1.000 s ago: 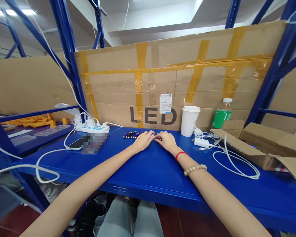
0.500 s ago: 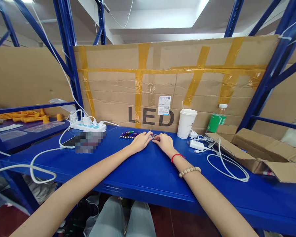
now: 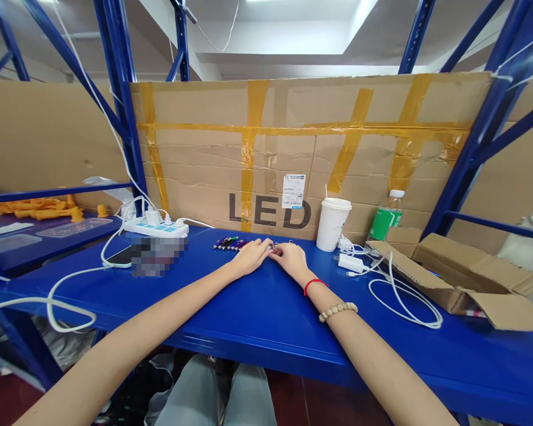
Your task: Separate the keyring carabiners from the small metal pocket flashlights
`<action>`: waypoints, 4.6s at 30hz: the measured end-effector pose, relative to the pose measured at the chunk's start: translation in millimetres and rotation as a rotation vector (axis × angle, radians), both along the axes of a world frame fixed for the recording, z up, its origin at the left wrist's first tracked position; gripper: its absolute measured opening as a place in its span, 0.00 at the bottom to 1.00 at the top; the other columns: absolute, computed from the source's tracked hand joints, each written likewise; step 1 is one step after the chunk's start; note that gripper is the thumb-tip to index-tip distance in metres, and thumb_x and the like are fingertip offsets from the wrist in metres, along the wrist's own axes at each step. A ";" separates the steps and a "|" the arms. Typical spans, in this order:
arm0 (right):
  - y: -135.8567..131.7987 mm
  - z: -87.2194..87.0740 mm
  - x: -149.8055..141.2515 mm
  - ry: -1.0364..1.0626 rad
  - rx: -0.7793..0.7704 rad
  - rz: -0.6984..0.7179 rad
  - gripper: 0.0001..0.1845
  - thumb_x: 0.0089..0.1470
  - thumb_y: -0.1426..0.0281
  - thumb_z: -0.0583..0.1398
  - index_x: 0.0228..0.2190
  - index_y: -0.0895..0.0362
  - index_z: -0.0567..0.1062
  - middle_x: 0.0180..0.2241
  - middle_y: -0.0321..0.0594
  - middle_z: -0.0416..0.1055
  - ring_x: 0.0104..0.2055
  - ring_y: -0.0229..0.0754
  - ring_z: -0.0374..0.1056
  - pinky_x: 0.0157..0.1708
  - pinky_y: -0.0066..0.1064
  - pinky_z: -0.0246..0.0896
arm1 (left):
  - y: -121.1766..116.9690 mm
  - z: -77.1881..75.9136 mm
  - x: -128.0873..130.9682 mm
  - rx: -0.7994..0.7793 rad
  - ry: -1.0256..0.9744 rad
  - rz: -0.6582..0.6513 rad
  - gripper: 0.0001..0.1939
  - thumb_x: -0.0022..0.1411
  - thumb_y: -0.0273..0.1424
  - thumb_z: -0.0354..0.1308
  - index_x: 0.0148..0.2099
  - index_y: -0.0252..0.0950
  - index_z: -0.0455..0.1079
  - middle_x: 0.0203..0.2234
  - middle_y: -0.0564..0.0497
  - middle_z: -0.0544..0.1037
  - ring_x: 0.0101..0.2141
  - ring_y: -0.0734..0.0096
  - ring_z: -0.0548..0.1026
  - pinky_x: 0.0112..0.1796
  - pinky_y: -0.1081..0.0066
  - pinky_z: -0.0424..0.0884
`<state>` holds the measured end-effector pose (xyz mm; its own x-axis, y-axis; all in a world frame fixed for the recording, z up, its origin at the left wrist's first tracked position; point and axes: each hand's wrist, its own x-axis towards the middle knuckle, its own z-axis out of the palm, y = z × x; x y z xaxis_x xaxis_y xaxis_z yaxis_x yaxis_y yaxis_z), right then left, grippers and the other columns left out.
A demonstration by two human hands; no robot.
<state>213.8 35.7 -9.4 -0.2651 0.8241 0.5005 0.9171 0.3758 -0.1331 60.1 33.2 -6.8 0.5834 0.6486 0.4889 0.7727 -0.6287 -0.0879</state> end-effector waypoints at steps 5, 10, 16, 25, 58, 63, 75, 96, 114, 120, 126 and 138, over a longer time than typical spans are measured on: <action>-2.7 2.2 -2.1 0.002 -0.043 0.000 0.12 0.51 0.62 0.55 0.25 0.54 0.75 0.28 0.36 0.74 0.31 0.38 0.68 0.25 0.25 0.51 | -0.2 -0.3 0.0 0.006 0.022 0.024 0.15 0.66 0.35 0.35 0.47 0.35 0.58 0.34 0.47 0.72 0.38 0.66 0.70 0.39 0.70 0.63; -3.7 2.2 -4.1 0.009 -0.040 0.004 0.13 0.51 0.62 0.54 0.25 0.55 0.74 0.27 0.36 0.73 0.30 0.38 0.66 0.24 0.25 0.50 | -1.7 1.2 0.2 -0.001 0.032 0.016 0.15 0.66 0.34 0.35 0.47 0.35 0.59 0.34 0.47 0.72 0.38 0.66 0.70 0.38 0.70 0.63; 2.9 -2.7 -2.9 0.030 -0.046 0.079 0.11 0.50 0.64 0.54 0.23 0.56 0.72 0.24 0.36 0.72 0.26 0.37 0.65 0.23 0.25 0.50 | -3.3 1.2 0.9 -0.018 0.036 0.026 0.16 0.66 0.35 0.35 0.47 0.35 0.59 0.33 0.47 0.71 0.38 0.66 0.69 0.40 0.69 0.63; -2.3 -1.1 -6.3 0.053 -0.069 0.037 0.08 0.48 0.65 0.55 0.24 0.54 0.72 0.25 0.35 0.73 0.27 0.37 0.67 0.22 0.24 0.49 | -3.1 0.1 0.1 -0.050 0.011 0.040 0.16 0.66 0.37 0.35 0.48 0.37 0.59 0.33 0.47 0.70 0.36 0.66 0.70 0.38 0.70 0.64; -3.0 2.2 -6.9 0.050 -0.096 -0.003 0.12 0.49 0.63 0.55 0.23 0.53 0.76 0.27 0.35 0.74 0.30 0.39 0.68 0.24 0.26 0.52 | 1.8 -3.2 -0.2 -0.104 -0.027 0.073 0.15 0.66 0.35 0.35 0.46 0.35 0.58 0.35 0.45 0.71 0.37 0.63 0.71 0.39 0.66 0.65; 7.7 -1.2 2.3 0.075 -0.126 0.157 0.11 0.50 0.64 0.56 0.28 0.53 0.78 0.27 0.35 0.75 0.30 0.38 0.68 0.25 0.25 0.56 | 2.2 -2.3 -1.6 -0.102 -0.041 0.058 0.14 0.66 0.35 0.37 0.47 0.36 0.58 0.35 0.47 0.71 0.38 0.65 0.71 0.40 0.68 0.65; 12.3 -2.9 8.4 0.266 -0.060 0.171 0.09 0.47 0.68 0.58 0.28 0.55 0.78 0.29 0.36 0.76 0.30 0.38 0.68 0.29 0.26 0.60 | 2.0 1.7 -2.6 -0.176 -0.127 0.090 0.15 0.65 0.36 0.38 0.45 0.37 0.63 0.29 0.50 0.70 0.39 0.67 0.67 0.38 0.71 0.64; 6.4 8.8 -1.1 0.905 -0.120 0.429 0.16 0.40 0.64 0.62 0.31 0.61 0.78 0.30 0.44 0.76 0.30 0.41 0.69 0.29 0.30 0.63 | 5.8 -0.2 -3.6 -0.133 -0.198 0.029 0.12 0.66 0.32 0.35 0.40 0.38 0.60 0.25 0.52 0.69 0.32 0.67 0.68 0.33 0.71 0.61; 11.1 0.7 8.0 0.810 -0.252 0.450 0.17 0.39 0.62 0.63 0.32 0.60 0.79 0.32 0.43 0.76 0.28 0.39 0.67 0.25 0.28 0.60 | 18.8 -12.8 -7.6 -0.285 -0.415 -0.201 0.14 0.66 0.33 0.34 0.42 0.38 0.60 0.38 0.48 0.71 0.41 0.68 0.69 0.43 0.68 0.64; 4.6 3.1 -2.5 0.960 -0.310 0.458 0.17 0.38 0.63 0.64 0.33 0.58 0.78 0.34 0.42 0.75 0.34 0.40 0.68 0.34 0.30 0.61 | 16.3 -11.0 -7.7 -0.304 -0.426 -0.068 0.13 0.66 0.36 0.33 0.43 0.39 0.57 0.35 0.49 0.71 0.38 0.66 0.70 0.39 0.66 0.65; 2.6 3.5 -9.4 1.114 -0.404 0.316 0.19 0.39 0.60 0.63 0.35 0.56 0.77 0.34 0.40 0.73 0.30 0.34 0.64 0.26 0.24 0.56 | 10.1 -6.5 -6.5 -0.264 -0.376 -0.007 0.13 0.66 0.36 0.33 0.44 0.39 0.56 0.36 0.48 0.71 0.40 0.66 0.70 0.39 0.67 0.65; -0.1 4.7 -10.3 1.263 -0.449 0.294 0.24 0.32 0.57 0.66 0.32 0.59 0.76 0.20 0.33 0.65 0.20 0.29 0.54 0.18 0.22 0.48 | 0.0 -4.9 -3.9 -0.140 -0.309 -0.033 0.15 0.66 0.34 0.35 0.50 0.39 0.58 0.42 0.48 0.71 0.42 0.66 0.68 0.40 0.68 0.65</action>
<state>203.5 35.6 -4.7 -0.0244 0.9711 0.2373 -0.0225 0.2368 -0.9713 56.2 33.2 -11.7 0.4432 0.7049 0.5538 0.7282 -0.6434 0.2362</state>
